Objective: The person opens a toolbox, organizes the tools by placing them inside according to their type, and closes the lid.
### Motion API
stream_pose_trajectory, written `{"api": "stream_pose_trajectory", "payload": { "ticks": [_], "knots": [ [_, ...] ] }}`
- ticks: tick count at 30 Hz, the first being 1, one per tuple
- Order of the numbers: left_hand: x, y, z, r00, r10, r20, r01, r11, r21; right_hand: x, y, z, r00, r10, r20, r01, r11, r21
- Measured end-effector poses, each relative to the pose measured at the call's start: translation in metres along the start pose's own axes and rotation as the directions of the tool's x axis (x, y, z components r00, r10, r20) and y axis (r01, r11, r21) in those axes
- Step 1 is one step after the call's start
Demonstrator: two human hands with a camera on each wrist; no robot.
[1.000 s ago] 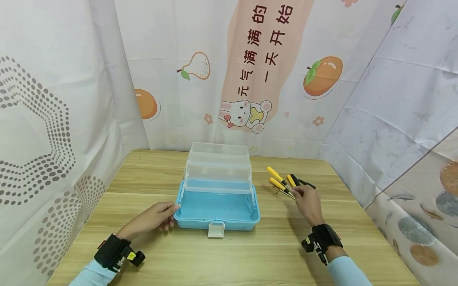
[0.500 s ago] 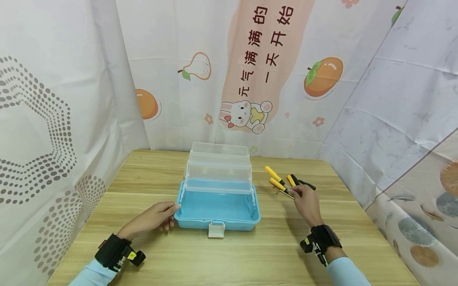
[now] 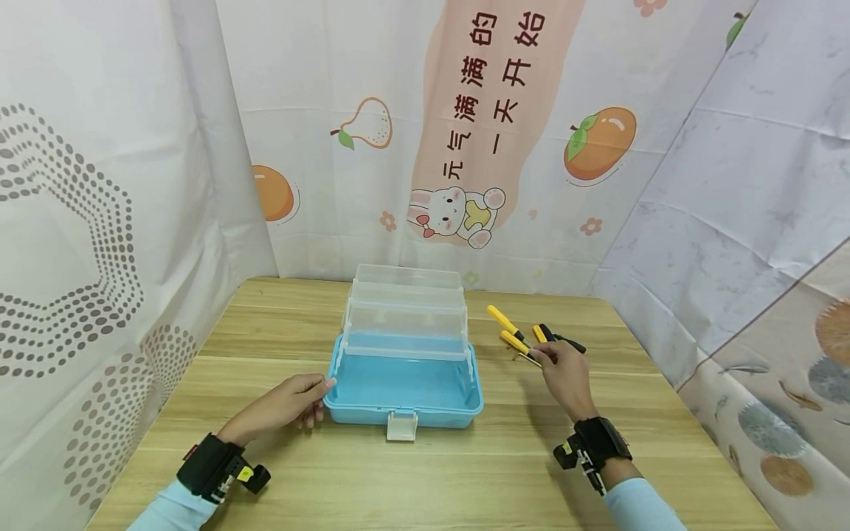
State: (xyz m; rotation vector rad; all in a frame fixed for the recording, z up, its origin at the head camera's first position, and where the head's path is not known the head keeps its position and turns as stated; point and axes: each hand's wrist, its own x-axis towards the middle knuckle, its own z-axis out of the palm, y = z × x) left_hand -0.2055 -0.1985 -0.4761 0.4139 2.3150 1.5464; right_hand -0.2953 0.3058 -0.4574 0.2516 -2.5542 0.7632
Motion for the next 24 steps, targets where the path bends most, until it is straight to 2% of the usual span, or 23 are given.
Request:
{"api": "stream_pose_trajectory", "payload": {
  "ticks": [8, 24],
  "knots": [
    [0.001, -0.001, 0.000, 1.000, -0.005, 0.002, 0.005, 1.000, 0.000, 0.000, -0.004, 0.000, 1.000, 0.019, 0.012, -0.019, 0.999, 0.027],
    [0.002, -0.001, 0.000, 1.000, -0.002, -0.003, 0.002, 1.000, 0.008, -0.001, -0.016, -0.001, 0.999, 0.008, 0.033, -0.010, 0.998, 0.060]
  ]
}}
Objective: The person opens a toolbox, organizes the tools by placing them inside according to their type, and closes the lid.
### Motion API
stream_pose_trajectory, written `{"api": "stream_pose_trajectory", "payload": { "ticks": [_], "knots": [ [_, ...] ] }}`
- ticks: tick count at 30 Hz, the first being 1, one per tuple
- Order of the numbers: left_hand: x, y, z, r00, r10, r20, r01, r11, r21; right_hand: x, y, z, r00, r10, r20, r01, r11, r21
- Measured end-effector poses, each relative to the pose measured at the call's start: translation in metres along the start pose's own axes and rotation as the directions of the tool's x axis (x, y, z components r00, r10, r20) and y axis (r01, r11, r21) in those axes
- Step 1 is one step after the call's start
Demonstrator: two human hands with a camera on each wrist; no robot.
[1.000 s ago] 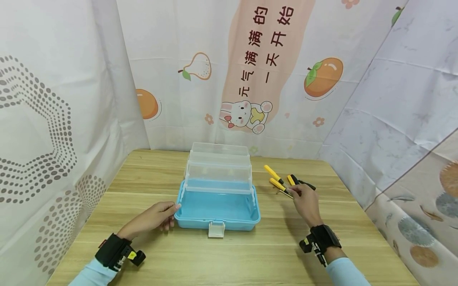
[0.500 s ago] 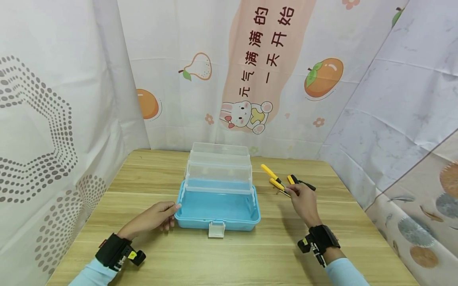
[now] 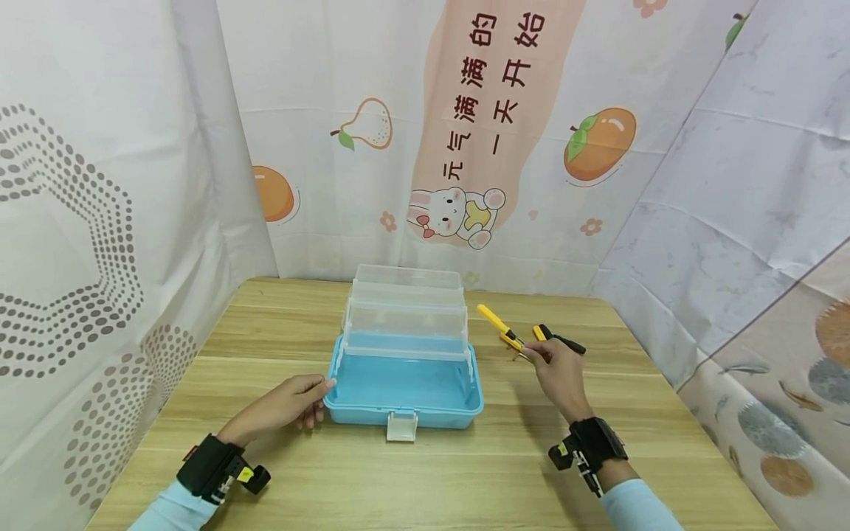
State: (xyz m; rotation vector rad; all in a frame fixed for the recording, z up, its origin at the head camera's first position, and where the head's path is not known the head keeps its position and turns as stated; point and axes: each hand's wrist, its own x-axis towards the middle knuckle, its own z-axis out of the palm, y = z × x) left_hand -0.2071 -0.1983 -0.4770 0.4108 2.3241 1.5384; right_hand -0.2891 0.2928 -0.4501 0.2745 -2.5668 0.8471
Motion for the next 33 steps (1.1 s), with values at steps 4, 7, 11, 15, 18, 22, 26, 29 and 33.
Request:
{"api": "stream_pose_trajectory", "payload": {
  "ticks": [4, 7, 11, 15, 18, 22, 26, 29, 33],
  "knots": [
    [0.000, 0.000, 0.000, 1.000, 0.002, 0.001, -0.002, 1.000, 0.004, 0.000, -0.001, 0.002, 1.000, -0.016, 0.001, 0.016, 1.000, 0.012],
    [0.000, 0.000, 0.000, 1.000, 0.002, 0.000, -0.002, 1.000, 0.007, 0.000, -0.002, 0.004, 1.000, -0.027, 0.003, 0.027, 0.999, 0.019],
    [-0.001, 0.000, 0.000, 1.000, 0.003, -0.002, -0.003, 1.000, 0.008, 0.000, -0.006, 0.006, 0.999, -0.039, 0.007, 0.038, 0.999, 0.023],
    [-0.001, 0.001, 0.001, 1.000, 0.001, -0.007, -0.001, 1.000, -0.009, -0.001, -0.010, 0.006, 0.998, -0.055, 0.009, 0.055, 0.998, 0.039],
    [-0.002, 0.001, 0.001, 1.000, 0.003, -0.012, -0.003, 1.000, -0.018, -0.002, -0.013, 0.007, 0.998, -0.067, 0.012, 0.066, 0.997, 0.045],
    [-0.002, 0.002, 0.002, 1.000, 0.004, -0.015, -0.004, 1.000, -0.021, -0.001, -0.015, 0.009, 0.996, -0.084, 0.015, 0.083, 0.995, 0.046],
    [-0.002, 0.003, 0.002, 1.000, 0.000, -0.017, -0.001, 1.000, -0.026, 0.000, -0.017, 0.011, 0.994, -0.105, 0.016, 0.105, 0.994, 0.041],
    [-0.002, 0.003, 0.002, 1.000, 0.001, -0.018, -0.001, 1.000, -0.027, 0.000, -0.020, 0.012, 0.993, -0.115, 0.020, 0.114, 0.993, 0.038],
    [-0.002, 0.002, 0.002, 1.000, 0.003, -0.016, -0.003, 1.000, -0.027, 0.001, -0.025, 0.014, 0.993, -0.117, 0.031, 0.116, 0.992, 0.048]
  ]
}}
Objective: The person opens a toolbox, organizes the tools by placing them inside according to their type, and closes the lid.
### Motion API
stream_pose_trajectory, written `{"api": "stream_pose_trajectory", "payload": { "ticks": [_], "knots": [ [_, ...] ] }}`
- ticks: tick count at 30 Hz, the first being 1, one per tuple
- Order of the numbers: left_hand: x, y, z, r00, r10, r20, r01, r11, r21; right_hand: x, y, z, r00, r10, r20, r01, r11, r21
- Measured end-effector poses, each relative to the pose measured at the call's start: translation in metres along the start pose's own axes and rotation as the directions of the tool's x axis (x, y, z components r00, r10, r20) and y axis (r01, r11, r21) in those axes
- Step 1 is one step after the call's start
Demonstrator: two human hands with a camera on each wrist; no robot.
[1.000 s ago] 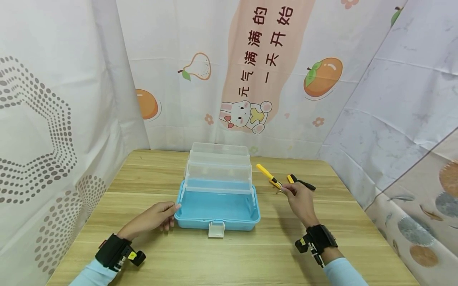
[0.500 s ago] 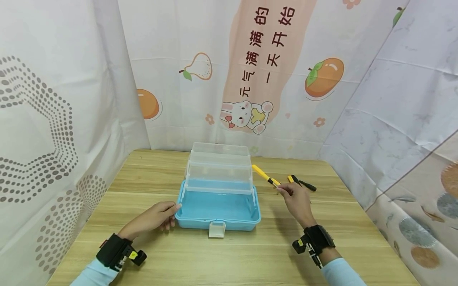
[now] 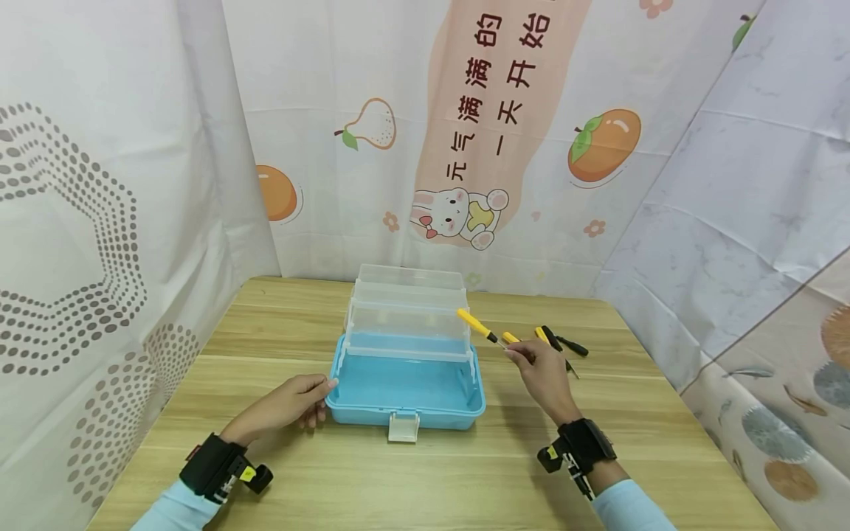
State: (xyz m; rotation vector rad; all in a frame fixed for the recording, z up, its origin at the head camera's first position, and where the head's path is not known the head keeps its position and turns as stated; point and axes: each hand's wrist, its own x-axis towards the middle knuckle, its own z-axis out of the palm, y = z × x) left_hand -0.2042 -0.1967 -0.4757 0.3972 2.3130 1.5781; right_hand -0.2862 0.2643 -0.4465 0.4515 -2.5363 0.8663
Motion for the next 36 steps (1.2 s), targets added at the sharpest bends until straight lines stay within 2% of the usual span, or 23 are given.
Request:
{"api": "stream_pose_trajectory", "payload": {
  "ticks": [6, 14, 25, 36],
  "knots": [
    [0.000, -0.002, 0.000, 1.000, 0.003, 0.002, -0.003, 1.000, -0.005, -0.002, -0.007, 0.003, 0.999, 0.021, 0.028, -0.021, 1.000, 0.011],
    [-0.001, -0.001, 0.000, 1.000, 0.001, 0.001, -0.001, 1.000, -0.010, 0.000, -0.012, 0.007, 0.999, 0.001, 0.036, -0.001, 1.000, 0.012],
    [0.000, -0.001, 0.000, 1.000, -0.003, 0.002, 0.003, 1.000, 0.005, 0.005, -0.019, 0.012, 0.997, -0.068, 0.035, 0.067, 0.997, 0.028],
    [0.002, -0.001, -0.002, 1.000, 0.013, 0.019, -0.014, 0.999, 0.048, 0.009, -0.024, 0.016, 0.991, -0.112, 0.073, 0.111, 0.993, 0.030]
  ]
}}
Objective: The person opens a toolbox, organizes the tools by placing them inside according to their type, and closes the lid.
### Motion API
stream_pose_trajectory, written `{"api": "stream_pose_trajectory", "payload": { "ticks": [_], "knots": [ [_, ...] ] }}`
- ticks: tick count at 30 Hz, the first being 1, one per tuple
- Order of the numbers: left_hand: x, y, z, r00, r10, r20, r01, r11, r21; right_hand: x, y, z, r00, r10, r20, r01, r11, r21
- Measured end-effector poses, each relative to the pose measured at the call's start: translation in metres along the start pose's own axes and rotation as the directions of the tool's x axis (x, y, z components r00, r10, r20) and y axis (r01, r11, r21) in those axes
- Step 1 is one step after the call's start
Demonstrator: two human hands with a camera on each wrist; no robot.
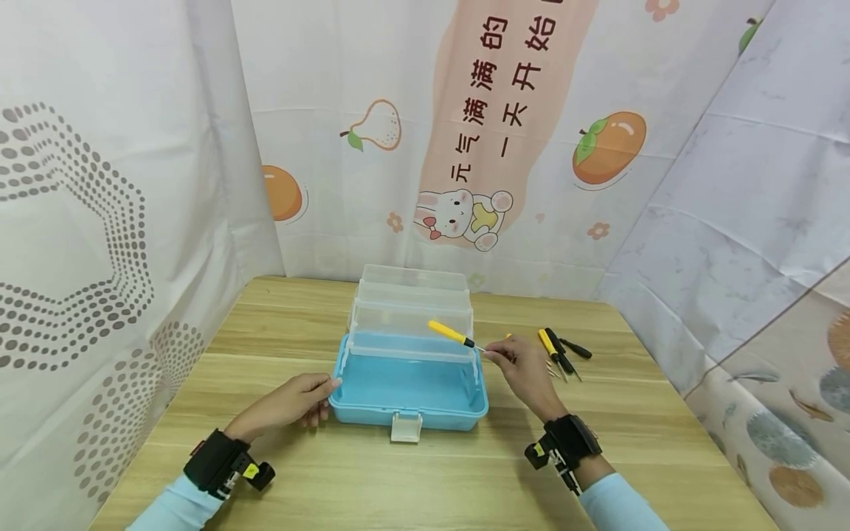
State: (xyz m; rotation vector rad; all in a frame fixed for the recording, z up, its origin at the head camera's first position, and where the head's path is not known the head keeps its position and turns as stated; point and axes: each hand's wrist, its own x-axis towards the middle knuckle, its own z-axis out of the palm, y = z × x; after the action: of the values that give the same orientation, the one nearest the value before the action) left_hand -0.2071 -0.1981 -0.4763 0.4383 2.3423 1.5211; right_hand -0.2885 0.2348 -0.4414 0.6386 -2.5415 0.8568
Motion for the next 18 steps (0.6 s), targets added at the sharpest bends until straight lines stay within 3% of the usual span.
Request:
{"api": "stream_pose_trajectory", "payload": {
  "ticks": [11, 18],
  "knots": [
    [0.000, -0.001, 0.001, 1.000, -0.017, -0.003, 0.017, 1.000, -0.002, 0.004, -0.006, 0.006, 0.998, -0.057, 0.015, 0.056, 0.997, 0.044],
    [0.000, 0.000, 0.001, 1.000, -0.016, -0.006, 0.016, 1.000, 0.003, 0.006, -0.004, 0.011, 0.995, -0.101, 0.006, 0.101, 0.995, 0.006]
  ]
}}
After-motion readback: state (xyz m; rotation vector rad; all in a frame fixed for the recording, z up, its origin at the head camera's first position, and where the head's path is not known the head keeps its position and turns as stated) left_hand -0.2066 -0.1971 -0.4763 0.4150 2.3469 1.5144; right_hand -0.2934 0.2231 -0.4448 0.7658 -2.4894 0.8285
